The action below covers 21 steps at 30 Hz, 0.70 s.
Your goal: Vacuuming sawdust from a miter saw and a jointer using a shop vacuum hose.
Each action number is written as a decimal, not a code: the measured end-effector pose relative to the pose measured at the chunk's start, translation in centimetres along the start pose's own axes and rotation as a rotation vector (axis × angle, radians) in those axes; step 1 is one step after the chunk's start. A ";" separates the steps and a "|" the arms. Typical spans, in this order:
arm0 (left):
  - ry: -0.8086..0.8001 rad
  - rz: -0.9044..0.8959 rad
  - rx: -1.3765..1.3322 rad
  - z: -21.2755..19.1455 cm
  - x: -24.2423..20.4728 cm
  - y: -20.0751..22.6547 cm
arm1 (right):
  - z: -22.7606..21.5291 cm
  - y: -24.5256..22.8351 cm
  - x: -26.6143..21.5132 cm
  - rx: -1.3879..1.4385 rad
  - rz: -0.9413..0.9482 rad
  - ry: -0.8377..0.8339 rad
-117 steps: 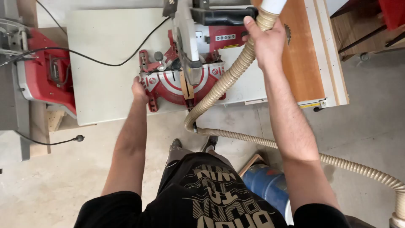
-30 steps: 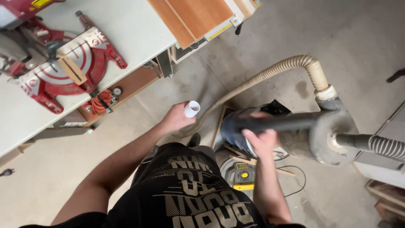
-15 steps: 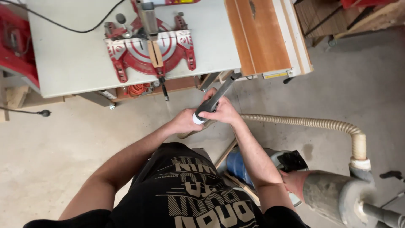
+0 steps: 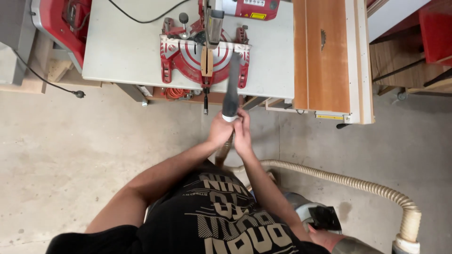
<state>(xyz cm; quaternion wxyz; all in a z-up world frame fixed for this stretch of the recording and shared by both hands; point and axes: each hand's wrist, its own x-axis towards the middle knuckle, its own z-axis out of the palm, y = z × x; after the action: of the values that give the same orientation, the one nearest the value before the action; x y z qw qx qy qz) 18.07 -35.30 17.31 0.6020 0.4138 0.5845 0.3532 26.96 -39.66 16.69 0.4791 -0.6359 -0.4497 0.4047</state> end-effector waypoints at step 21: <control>0.245 -0.282 -0.452 -4.4 17.2 -10.8 | 0.1 2.1 4.7 -0.265 0.328 -0.471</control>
<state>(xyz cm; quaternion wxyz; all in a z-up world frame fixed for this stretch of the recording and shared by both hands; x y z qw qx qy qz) 14.22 -23.75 0.52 0.6469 0.1381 0.6111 0.4347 28.56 -35.40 14.24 0.2031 -0.6457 -0.4886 0.5506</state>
